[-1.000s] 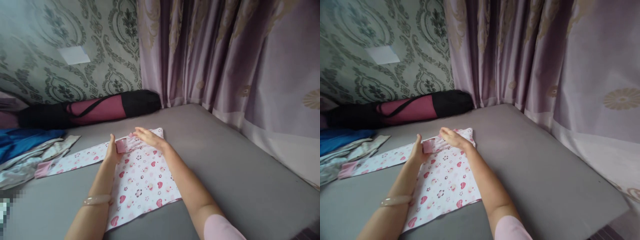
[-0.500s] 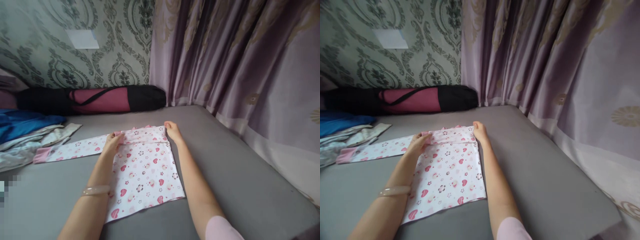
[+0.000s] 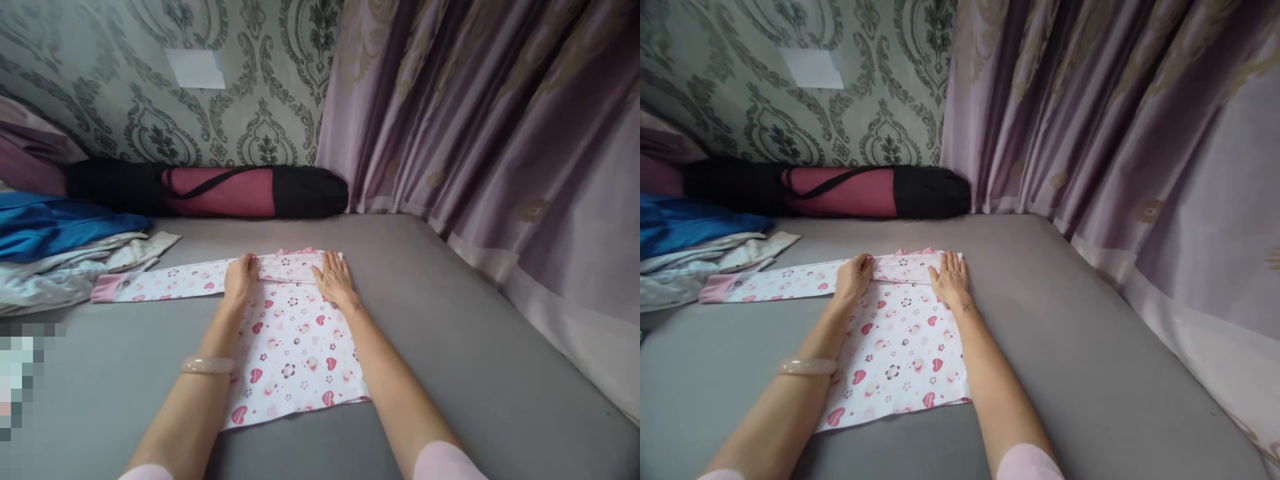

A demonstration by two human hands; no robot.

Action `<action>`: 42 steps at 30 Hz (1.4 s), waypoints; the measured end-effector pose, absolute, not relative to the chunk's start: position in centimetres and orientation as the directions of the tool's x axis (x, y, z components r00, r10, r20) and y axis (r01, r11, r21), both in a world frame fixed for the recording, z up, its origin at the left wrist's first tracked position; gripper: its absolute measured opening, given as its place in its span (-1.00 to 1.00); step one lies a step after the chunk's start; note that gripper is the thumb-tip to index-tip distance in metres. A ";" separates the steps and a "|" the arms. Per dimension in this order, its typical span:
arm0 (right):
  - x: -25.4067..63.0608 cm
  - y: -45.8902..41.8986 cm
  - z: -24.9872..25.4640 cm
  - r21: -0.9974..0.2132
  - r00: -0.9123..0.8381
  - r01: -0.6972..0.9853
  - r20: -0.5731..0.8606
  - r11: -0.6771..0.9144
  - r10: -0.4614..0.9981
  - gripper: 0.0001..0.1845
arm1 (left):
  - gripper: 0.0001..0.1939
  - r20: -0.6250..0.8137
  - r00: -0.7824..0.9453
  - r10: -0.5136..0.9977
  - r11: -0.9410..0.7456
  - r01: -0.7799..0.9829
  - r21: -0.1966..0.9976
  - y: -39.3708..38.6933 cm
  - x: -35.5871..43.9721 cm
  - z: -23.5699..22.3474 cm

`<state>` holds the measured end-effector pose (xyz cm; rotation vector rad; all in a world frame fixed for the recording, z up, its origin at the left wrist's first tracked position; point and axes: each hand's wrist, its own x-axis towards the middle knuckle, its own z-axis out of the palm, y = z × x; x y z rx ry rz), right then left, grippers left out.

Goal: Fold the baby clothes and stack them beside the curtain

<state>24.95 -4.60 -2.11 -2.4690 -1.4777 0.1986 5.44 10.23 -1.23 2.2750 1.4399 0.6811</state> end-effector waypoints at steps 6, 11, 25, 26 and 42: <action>24.9 -4.4 -2.6 -0.220 0.480 0.860 0.042 -0.461 0.876 -0.25 | -0.67 0.123 0.354 0.927 -0.374 0.872 0.315 9.5 5.2 -0.6; 24.8 -4.2 -2.6 -0.176 0.487 0.863 0.039 -0.474 0.872 -0.26 | -0.68 0.099 0.334 0.937 -0.348 0.890 0.293 9.4 5.5 -0.6; 23.2 -2.8 0.6 -0.072 0.488 0.864 -0.130 -0.499 0.863 -0.28 | -0.64 0.263 0.535 0.803 -0.597 0.720 0.354 8.6 6.4 0.7; 22.3 -2.4 0.9 -0.071 0.445 0.889 -0.090 -0.451 0.891 -0.30 | -0.63 0.246 0.578 0.778 -0.627 0.691 0.360 8.4 6.7 0.6; 17.8 -1.2 -1.6 -0.197 0.210 0.956 -0.063 -0.219 0.976 -0.29 | -0.36 0.037 0.612 0.790 -0.572 0.715 0.402 8.0 7.1 -2.8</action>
